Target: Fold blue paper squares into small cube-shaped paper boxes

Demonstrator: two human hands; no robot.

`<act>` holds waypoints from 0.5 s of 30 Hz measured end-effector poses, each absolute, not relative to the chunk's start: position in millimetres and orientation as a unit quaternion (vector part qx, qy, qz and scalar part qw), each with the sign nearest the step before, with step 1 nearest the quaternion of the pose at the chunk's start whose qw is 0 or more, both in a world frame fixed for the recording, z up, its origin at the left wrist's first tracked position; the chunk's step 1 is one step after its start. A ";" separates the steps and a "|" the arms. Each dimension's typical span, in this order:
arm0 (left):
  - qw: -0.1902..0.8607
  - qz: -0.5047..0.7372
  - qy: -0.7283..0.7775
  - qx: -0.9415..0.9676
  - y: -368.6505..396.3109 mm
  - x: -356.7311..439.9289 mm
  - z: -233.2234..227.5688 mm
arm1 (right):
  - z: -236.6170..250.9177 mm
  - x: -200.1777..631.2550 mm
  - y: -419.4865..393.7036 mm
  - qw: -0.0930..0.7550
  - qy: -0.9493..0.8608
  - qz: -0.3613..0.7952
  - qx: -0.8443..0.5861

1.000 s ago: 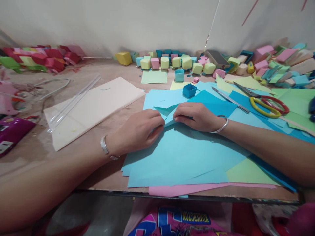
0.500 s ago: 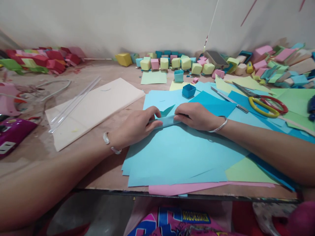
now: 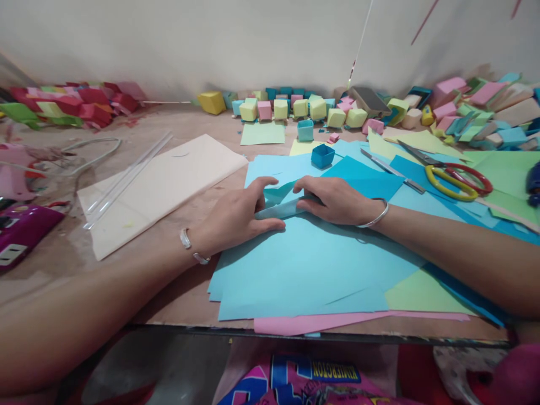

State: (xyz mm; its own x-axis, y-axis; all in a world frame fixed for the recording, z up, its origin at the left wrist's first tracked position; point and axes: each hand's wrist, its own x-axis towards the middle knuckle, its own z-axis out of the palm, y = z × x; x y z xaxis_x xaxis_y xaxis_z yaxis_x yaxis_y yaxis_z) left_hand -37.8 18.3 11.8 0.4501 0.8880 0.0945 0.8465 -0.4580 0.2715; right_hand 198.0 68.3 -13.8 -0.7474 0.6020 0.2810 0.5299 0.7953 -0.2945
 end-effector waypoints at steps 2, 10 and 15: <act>0.079 0.085 0.497 0.860 18.5 -38.7 11.3 | -14.8 198.9 68.1 0.197 -0.931 0.099 -0.292; 0.091 0.086 0.478 0.869 17.8 -37.1 13.2 | -15.0 195.8 69.9 0.146 -0.939 0.071 -0.303; 0.091 0.100 0.502 0.854 17.9 -34.3 14.2 | -10.5 188.6 66.4 0.149 -0.915 0.059 -0.371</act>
State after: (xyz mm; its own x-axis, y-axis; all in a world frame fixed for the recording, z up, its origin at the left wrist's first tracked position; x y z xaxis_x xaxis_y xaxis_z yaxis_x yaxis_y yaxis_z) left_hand -34.3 17.9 14.2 0.4754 0.8762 0.0786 0.8399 -0.4787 0.2559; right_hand 188.6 66.4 -10.5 -0.6799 0.6965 0.2293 0.6614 0.7176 -0.2183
